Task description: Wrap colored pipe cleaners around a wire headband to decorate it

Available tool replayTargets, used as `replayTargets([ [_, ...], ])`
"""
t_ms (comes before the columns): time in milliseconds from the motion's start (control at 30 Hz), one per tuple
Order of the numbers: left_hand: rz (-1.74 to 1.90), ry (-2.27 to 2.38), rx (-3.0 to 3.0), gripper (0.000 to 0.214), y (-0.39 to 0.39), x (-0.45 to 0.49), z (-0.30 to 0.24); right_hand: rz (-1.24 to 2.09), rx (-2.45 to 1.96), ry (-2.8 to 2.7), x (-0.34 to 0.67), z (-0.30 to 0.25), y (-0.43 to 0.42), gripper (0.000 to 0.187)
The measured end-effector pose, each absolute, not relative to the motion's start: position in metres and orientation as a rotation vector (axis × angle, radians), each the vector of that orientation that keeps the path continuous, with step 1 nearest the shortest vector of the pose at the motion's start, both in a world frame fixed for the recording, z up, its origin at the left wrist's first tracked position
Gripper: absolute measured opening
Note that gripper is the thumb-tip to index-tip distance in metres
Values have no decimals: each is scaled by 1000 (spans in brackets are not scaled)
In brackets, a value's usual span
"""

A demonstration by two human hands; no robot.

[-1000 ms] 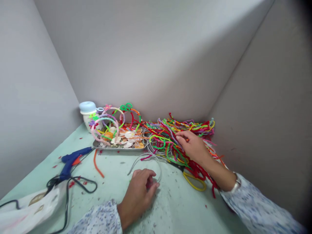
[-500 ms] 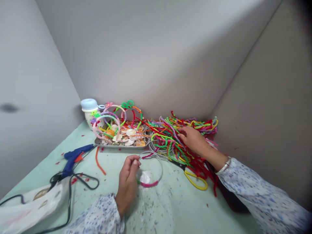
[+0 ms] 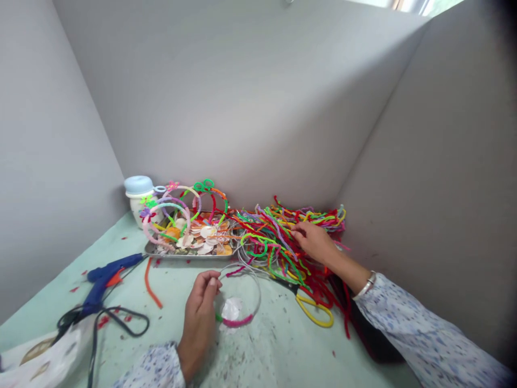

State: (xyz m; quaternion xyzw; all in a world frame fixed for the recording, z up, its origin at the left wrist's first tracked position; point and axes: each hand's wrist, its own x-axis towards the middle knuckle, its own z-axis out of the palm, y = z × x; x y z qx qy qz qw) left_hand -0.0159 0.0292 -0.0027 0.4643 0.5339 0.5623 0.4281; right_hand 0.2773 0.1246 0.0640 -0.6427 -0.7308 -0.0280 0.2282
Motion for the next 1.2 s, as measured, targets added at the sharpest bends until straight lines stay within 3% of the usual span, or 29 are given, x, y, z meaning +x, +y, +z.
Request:
replayTargets([
  [267,1376,1348,1182,22,30,-16,-4,-132,-1775,-1986,297,69,138,26],
  [500,1344,1375,1193,24,29,-16,-5,-195,-1765,-1941,304,78,146,21],
  [633,1362,1366,1186,23,29,-16,-3,-189,-1728,-1966,302,80,150,30],
  [867,1385,1362,1190,24,30,-15,-3,-16,-1672,-2111,297,79,157,13],
  [1200,1322,1381,1187,23,31,-17,-7,363,-1709,-1728,305,102,155,24],
])
